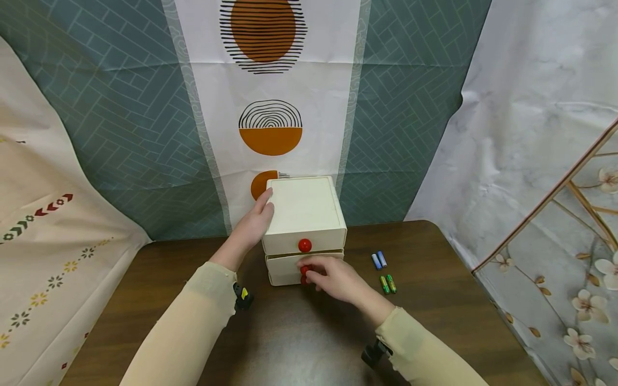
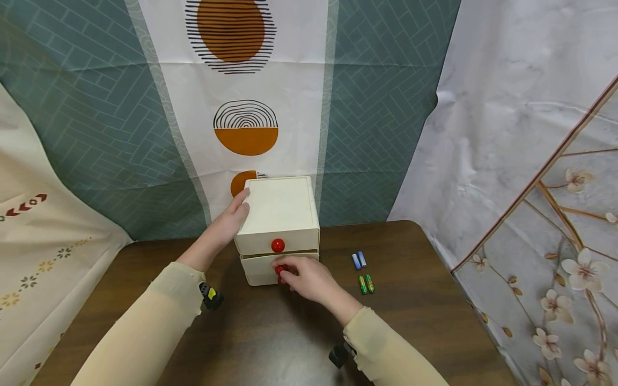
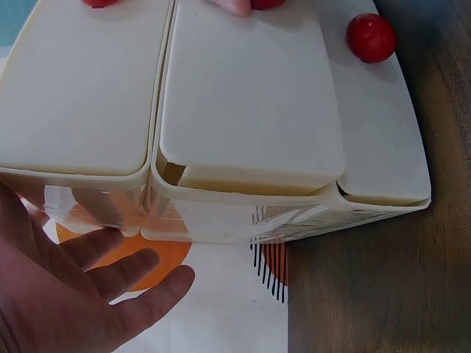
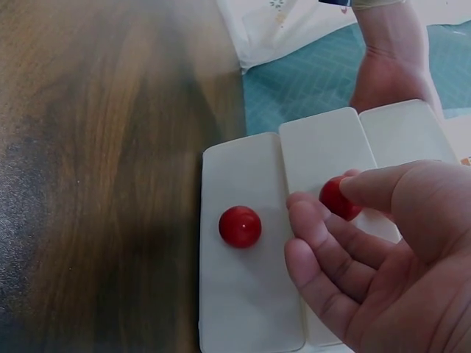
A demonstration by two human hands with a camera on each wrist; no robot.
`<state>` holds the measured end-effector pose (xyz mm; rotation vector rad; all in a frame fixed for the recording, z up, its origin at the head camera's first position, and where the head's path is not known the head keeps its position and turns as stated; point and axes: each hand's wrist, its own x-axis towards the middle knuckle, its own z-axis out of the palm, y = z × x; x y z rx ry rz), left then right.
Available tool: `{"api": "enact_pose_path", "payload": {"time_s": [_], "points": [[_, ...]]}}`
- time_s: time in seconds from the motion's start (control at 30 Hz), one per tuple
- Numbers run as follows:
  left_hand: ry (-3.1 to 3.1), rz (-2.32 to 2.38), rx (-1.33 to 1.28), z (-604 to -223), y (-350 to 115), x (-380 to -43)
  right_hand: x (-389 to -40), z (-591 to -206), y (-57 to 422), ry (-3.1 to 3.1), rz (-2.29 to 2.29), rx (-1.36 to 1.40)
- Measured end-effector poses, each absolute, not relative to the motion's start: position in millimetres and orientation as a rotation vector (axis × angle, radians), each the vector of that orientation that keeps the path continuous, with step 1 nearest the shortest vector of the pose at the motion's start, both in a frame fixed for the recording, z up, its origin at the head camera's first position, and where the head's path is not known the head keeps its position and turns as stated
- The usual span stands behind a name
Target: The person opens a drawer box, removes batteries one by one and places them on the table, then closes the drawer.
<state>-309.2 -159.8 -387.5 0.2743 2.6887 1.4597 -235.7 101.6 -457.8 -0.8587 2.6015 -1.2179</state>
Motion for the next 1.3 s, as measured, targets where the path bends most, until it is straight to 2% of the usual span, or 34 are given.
{"api": "enact_pose_path", "payload": {"time_s": [1.3], "points": [[2.664,1.488,0.289,-387.1,-160.0,-309.2,-241.2,-460.4,95.8,2.680,-1.248,-0.792]]}}
